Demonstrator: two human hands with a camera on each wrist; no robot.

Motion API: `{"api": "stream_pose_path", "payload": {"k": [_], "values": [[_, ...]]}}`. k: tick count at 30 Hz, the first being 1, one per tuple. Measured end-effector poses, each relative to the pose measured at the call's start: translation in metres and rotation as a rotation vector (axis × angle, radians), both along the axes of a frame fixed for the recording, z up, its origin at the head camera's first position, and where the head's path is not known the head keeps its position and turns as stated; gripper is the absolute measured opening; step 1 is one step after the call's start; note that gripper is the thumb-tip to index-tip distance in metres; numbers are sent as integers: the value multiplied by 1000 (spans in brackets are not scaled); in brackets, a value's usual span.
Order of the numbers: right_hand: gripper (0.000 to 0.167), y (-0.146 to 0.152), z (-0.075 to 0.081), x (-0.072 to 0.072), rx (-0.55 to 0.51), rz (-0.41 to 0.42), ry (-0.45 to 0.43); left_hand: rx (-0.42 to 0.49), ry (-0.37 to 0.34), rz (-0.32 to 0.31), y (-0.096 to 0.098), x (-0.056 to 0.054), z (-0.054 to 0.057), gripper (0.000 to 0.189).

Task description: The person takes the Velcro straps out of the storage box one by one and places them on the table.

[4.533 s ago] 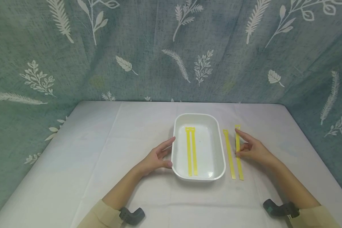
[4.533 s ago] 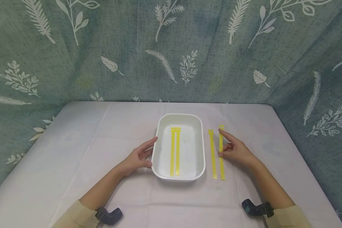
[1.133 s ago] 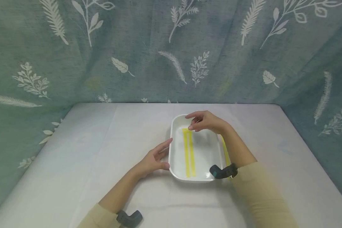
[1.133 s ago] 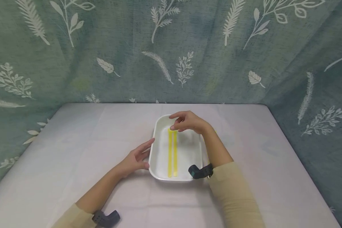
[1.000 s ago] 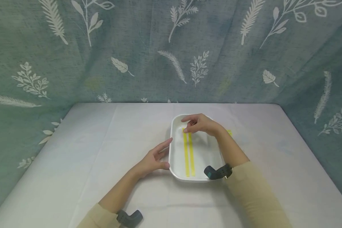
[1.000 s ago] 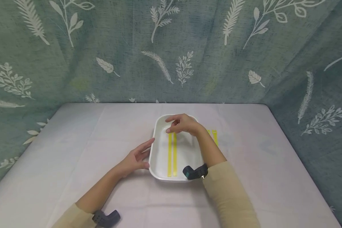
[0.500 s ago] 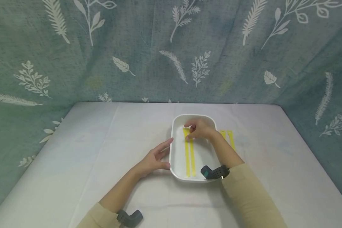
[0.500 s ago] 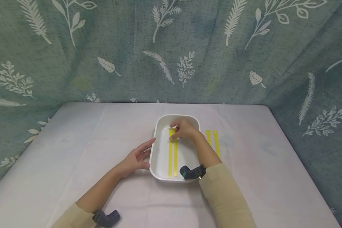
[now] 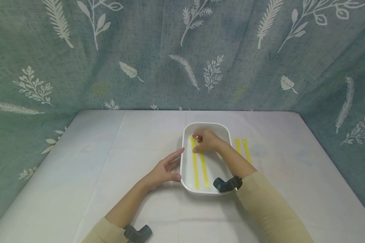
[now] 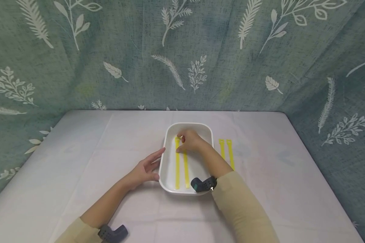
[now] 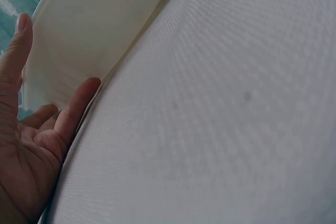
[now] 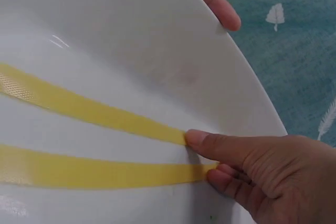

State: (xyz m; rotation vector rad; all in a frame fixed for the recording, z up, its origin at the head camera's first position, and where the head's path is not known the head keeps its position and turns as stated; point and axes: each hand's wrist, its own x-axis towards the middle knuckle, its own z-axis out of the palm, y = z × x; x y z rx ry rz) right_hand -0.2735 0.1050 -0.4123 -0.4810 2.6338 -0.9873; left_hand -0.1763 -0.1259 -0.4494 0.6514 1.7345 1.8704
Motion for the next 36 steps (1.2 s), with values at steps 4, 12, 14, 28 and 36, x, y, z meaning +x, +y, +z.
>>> {"api": "stream_pose_path", "payload": {"k": [4, 12, 14, 28, 36], "values": [[63, -2, 0, 0, 27, -20, 15, 4, -2, -6, -1, 0, 0, 106], [64, -3, 2, 1, 53, 12, 60, -9, 3, -5, 0, 0, 0, 105], [62, -4, 2, 1, 78, 20, 69, -15, 5, -2, 0, 0, 0, 104], [39, -6, 3, 1, 14, 54, 4, -16, 15, 4, 0, 0, -1, 102], [41, -5, 5, 1, -174, 8, -180, -17, 23, 6, 0, 0, -1, 101]]}}
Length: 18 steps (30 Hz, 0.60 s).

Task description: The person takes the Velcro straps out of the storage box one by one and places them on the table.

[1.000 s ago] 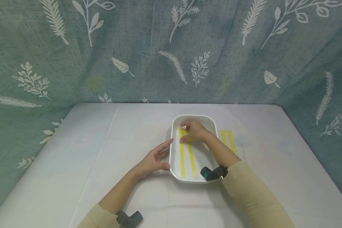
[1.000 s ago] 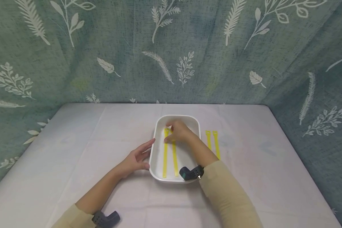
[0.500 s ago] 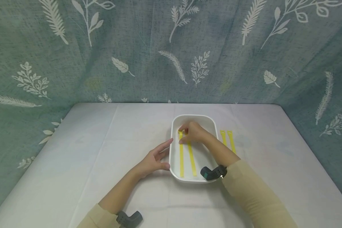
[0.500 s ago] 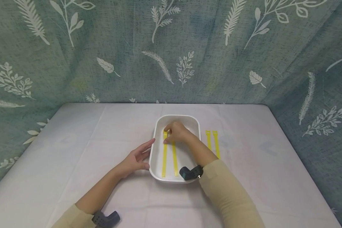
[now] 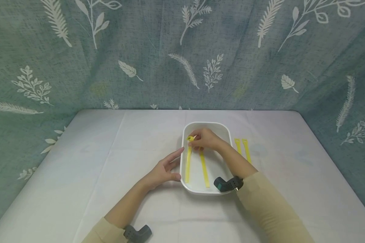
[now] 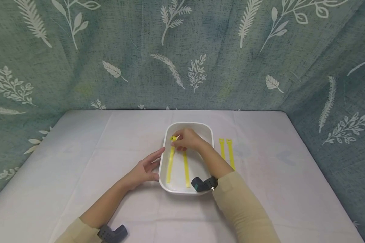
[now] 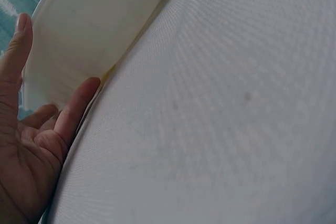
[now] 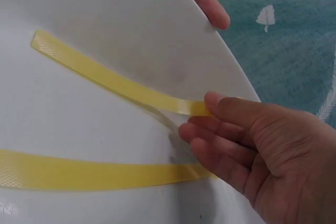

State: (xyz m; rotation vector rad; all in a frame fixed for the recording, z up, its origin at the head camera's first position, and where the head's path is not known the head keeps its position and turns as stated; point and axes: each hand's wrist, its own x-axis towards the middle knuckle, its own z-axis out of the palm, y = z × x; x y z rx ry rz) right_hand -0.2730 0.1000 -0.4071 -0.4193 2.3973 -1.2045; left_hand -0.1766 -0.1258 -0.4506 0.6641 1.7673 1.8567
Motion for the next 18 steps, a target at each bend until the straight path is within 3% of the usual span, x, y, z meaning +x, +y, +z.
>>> {"api": "stream_pose_path", "payload": {"k": [6, 13, 18], "values": [[46, -1, 2, -1, -123, -59, -80, -9, -1, 0, -1, 0, 0, 99], [48, 5, 6, 2, -380, -14, -117, -3, -9, -6, -1, -1, -1, 99], [50, 9, 10, 3, -490, -6, -104, -14, -13, 7, -1, 0, -1, 99]]}}
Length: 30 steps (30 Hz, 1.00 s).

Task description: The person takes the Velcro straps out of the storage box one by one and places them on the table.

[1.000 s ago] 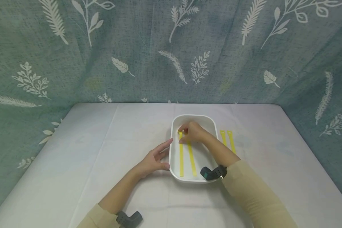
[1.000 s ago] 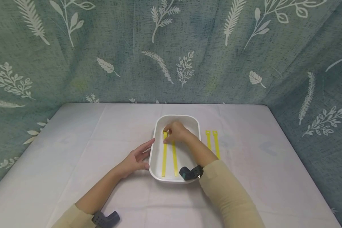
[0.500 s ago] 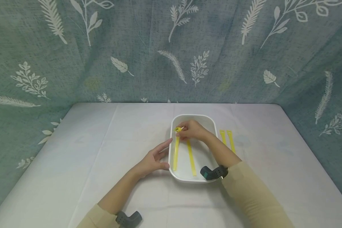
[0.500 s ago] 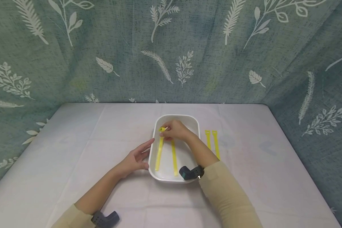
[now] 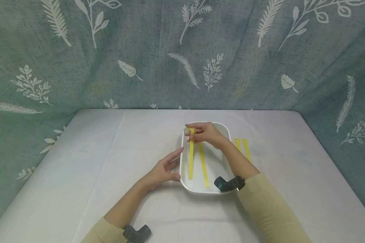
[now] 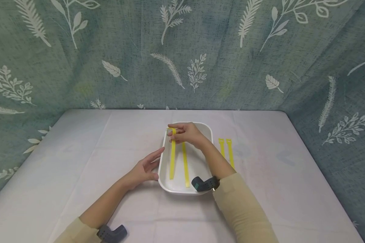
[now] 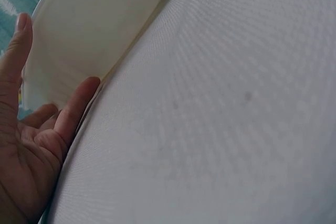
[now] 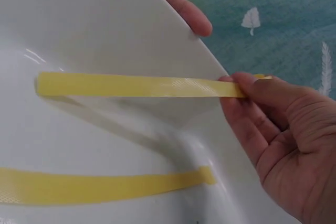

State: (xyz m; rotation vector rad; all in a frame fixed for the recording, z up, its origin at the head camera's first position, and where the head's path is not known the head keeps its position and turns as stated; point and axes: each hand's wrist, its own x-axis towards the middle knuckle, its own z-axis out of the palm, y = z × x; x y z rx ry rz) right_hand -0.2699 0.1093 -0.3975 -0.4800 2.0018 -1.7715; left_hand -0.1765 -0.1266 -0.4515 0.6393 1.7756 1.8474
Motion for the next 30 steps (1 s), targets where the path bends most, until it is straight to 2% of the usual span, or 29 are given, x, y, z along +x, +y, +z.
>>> {"api": "stream_pose_path", "payload": {"k": [5, 10, 14, 23, 30], "values": [[52, 2, 2, 0, -76, -18, -16, -1, 7, 1, -1, 0, 0, 98], [51, 4, 4, 0, -123, -4, 15, 7, 12, -8, -1, -1, 1, 98], [63, 5, 4, -1, -143, 33, 30, 15, 7, -15, 0, -1, 2, 101], [89, 6, 5, 1, -121, 97, 8, 26, 3, -22, 0, 0, 2, 103], [96, 12, 10, 3, -144, 90, 13, 28, 13, -18, -1, 0, 3, 102]]}}
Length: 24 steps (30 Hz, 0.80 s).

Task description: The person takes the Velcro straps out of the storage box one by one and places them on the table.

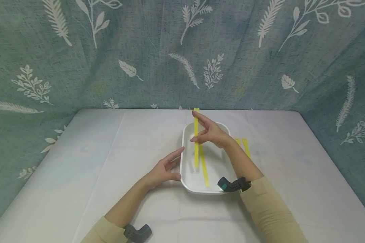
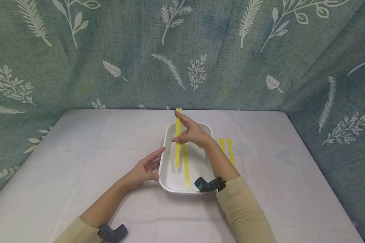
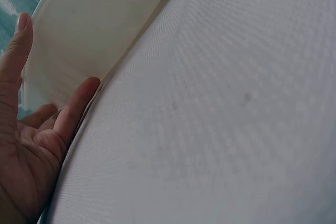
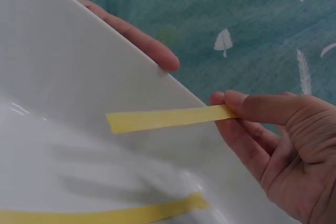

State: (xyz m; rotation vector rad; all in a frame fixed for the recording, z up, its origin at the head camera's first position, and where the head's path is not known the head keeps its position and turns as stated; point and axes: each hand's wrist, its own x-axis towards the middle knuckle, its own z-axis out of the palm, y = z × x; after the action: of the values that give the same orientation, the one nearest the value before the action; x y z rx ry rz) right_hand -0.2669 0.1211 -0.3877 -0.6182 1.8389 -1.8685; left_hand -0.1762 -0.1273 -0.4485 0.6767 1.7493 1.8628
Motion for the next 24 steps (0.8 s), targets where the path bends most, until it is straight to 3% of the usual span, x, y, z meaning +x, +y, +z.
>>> {"api": "stream_pose_path", "payload": {"k": [7, 24], "values": [[95, 4, 11, 4, -39, -1, 31, -7, 1, 7, -1, 0, -2, 101], [95, 29, 37, 12, -10, -23, 94, -15, -22, 33, -1, 1, -1, 100]]}}
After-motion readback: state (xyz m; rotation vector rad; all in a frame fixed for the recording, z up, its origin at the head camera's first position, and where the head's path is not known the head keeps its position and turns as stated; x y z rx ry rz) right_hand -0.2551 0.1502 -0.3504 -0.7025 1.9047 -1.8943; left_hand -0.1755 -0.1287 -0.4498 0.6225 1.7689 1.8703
